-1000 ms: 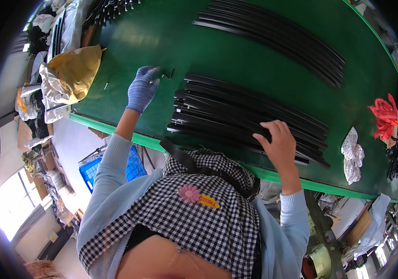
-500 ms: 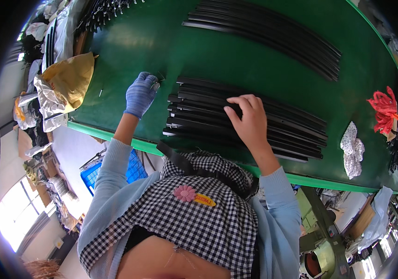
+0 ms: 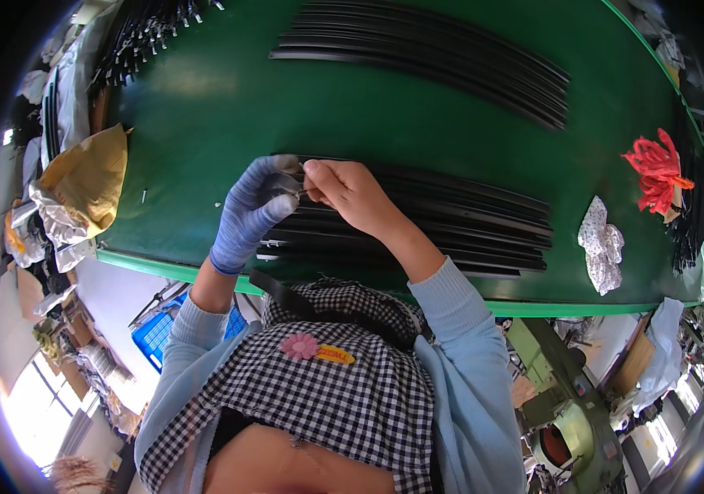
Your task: The person transfers black rods from a yellow basket to a green workbench, then repeatedly picks up individual rods and small metal clips, inserts the clips into the rod ends, and places the assembled units back on the table. The person handles rods one at a time and organizes them in rows.
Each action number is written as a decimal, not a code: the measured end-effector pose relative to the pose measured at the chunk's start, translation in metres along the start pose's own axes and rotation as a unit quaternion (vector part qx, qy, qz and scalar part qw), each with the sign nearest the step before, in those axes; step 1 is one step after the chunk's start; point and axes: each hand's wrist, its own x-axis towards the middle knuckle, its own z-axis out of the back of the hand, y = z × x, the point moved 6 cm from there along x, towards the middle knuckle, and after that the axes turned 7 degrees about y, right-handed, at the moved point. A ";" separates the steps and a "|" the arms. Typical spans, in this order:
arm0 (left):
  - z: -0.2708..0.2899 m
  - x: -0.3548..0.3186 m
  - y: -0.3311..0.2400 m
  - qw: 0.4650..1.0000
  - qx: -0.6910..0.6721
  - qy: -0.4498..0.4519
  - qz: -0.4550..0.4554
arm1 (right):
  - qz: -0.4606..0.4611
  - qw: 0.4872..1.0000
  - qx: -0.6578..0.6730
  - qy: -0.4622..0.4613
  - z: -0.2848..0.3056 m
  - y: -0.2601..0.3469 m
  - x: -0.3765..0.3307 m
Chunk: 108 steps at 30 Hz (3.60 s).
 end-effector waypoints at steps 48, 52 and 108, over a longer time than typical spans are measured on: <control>0.039 0.124 0.000 0.820 0.560 0.117 0.010 | 0.028 0.723 0.455 -0.519 0.178 -0.082 -0.076; -0.005 0.032 -0.022 0.936 0.254 0.239 0.049 | 0.126 0.688 0.553 -0.453 0.178 -0.062 -0.070; -0.030 -0.050 -0.084 0.935 -0.276 0.223 0.016 | -0.199 0.974 -0.038 0.097 0.013 0.053 -0.199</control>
